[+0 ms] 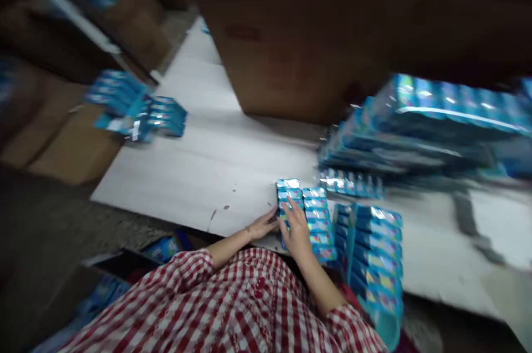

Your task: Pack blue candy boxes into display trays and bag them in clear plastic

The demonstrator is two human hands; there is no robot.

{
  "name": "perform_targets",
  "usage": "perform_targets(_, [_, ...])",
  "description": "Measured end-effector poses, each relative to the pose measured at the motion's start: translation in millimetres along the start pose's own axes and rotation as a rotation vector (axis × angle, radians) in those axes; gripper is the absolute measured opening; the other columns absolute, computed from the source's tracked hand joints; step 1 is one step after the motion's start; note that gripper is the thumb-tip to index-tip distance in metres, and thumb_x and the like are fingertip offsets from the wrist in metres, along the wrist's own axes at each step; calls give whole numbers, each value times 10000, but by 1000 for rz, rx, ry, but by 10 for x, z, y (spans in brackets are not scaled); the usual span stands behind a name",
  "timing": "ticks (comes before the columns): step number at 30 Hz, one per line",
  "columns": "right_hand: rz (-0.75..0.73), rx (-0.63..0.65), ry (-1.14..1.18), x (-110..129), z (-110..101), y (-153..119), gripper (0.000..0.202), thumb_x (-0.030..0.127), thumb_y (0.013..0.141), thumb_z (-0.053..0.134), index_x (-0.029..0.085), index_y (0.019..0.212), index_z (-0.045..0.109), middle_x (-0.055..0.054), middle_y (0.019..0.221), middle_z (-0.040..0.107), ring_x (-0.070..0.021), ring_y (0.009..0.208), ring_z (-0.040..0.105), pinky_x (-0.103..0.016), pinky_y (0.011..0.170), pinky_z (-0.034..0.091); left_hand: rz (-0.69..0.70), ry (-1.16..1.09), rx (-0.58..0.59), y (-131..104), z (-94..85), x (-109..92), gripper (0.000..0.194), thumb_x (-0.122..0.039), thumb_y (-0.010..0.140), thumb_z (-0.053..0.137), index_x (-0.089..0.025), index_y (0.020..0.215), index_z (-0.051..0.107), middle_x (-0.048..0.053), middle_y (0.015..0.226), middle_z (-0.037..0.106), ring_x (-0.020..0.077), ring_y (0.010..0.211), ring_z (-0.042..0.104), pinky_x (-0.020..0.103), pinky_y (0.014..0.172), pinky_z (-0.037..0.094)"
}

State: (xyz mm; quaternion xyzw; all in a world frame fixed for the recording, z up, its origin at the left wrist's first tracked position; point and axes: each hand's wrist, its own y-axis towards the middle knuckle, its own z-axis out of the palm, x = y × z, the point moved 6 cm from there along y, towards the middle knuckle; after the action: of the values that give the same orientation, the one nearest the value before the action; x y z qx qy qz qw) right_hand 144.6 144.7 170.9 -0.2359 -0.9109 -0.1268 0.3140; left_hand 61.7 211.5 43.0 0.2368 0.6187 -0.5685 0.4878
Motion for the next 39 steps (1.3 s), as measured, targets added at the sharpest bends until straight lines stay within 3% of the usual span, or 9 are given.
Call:
perform_targets(3, [-83, 74, 155, 98, 159, 554, 359, 344, 874, 460, 216, 1191, 568, -106, 1284, 524, -226, 1200, 476, -451, 1005, 397, 7, 45, -250, 130, -636, -257, 618, -492, 782, 537, -160, 1298, 473, 102, 1390, 431, 236, 1312, 359, 394, 1124, 226])
perform_targets(9, [-97, 487, 360, 803, 1001, 1517, 345, 387, 839, 470, 209, 1085, 634, -86, 1105, 640, -211, 957, 618, -395, 873, 486, 50, -132, -1089, -460, -2845, -737, 502, -297, 725, 662, -111, 1180, 556, 156, 1216, 575, 244, 1096, 563, 371, 985, 413])
perform_targets(12, [-1, 613, 426, 1129, 1510, 1813, 359, 404, 812, 496, 202, 1072, 638, -87, 1087, 652, -212, 927, 630, -392, 871, 486, 70, -154, -1266, -892, -3841, -813, 485, -283, 749, 640, -112, 1190, 531, 180, 1247, 538, 249, 1121, 547, 366, 988, 400])
perform_targets(15, [86, 612, 458, 1379, 1970, 2161, 424, 454, 805, 500, 198, 1128, 599, -97, 1141, 627, -217, 961, 620, -409, 892, 474, 66, -186, -1316, -1087, -4560, -785, 436, -280, 763, 620, -104, 1155, 543, 186, 1214, 555, 253, 1136, 537, 374, 999, 379])
perform_targets(18, [60, 513, 388, 1654, 2305, 2676, 592, 548, 768, 524, 183, 1233, 509, -133, 1251, 539, -249, 1089, 554, -431, 902, 465, 70, -218, -1294, -1058, -4949, -735, 392, -269, 762, 617, -112, 1117, 565, 169, 1191, 572, 247, 1121, 545, 370, 992, 382])
perform_targets(22, [-200, 414, 50, 2236, 2658, 3515, 1042, 653, 568, 673, 109, 1380, 313, -221, 1421, 288, -352, 1333, 240, -521, 1042, 297, 166, -139, -1287, -1087, -5153, -802, 355, -287, 773, 597, -133, 1093, 585, 132, 1096, 607, 220, 1001, 589, 352, 920, 439])
perform_targets(27, [-352, 547, -373, 2802, 3249, 4318, 1225, 716, 518, 656, 215, 1458, 52, -154, 1514, -14, -428, 1350, -103, -703, 991, 106, 446, 121, -1532, -1620, -5450, -990, 386, -378, 823, 519, -156, 1135, 560, 107, 1054, 574, 180, 965, 557, 311, 873, 456])
perform_targets(32, [-374, 751, -561, 2832, 3681, 4599, 1262, 749, 472, 641, 251, 1457, 29, -104, 1517, -84, -485, 1311, -153, -769, 901, 130, 434, 104, -1657, -1974, -6043, -870, 399, -404, 815, 530, -162, 1132, 552, 103, 1077, 563, 173, 959, 557, 308, 887, 446])
perform_targets(39, [-589, 749, -609, 2734, 3556, 4583, 1222, 697, 490, 682, 240, 1458, 94, -118, 1515, 36, -504, 1312, -16, -704, 971, 154, 320, 280, -1561, -1786, -6601, -940, 328, -328, 791, 565, -135, 1052, 607, 104, 1032, 601, 202, 981, 556, 347, 943, 403])
